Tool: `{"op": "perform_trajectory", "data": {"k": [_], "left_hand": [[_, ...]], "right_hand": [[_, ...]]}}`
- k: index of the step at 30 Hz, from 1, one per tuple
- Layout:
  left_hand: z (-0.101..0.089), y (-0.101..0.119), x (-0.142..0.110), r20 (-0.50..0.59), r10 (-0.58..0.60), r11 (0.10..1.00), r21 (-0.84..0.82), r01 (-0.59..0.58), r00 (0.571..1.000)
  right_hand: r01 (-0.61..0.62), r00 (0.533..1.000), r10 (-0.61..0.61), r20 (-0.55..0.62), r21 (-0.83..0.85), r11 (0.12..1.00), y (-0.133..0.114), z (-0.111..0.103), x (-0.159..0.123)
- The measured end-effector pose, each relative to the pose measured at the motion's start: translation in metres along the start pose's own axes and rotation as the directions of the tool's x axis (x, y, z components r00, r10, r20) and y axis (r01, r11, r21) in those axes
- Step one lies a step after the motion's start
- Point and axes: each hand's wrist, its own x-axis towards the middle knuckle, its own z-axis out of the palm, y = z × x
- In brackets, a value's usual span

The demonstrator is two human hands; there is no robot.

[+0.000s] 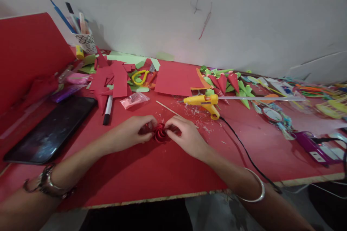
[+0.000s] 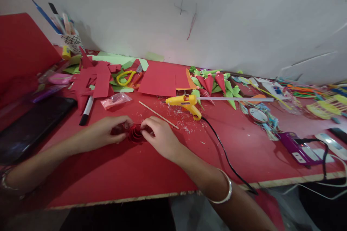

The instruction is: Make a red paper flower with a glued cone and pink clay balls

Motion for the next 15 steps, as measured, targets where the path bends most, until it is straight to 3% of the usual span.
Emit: {"op": "perform_trajectory", "data": {"k": [15], "left_hand": [[-0.01,0.001,-0.003,-0.006,0.006,0.999,0.035,-0.006,1.0]], "right_hand": [[-0.016,1.0,0.018,-0.024,0.099,0.995,-0.004,-0.001,-0.006]]}}
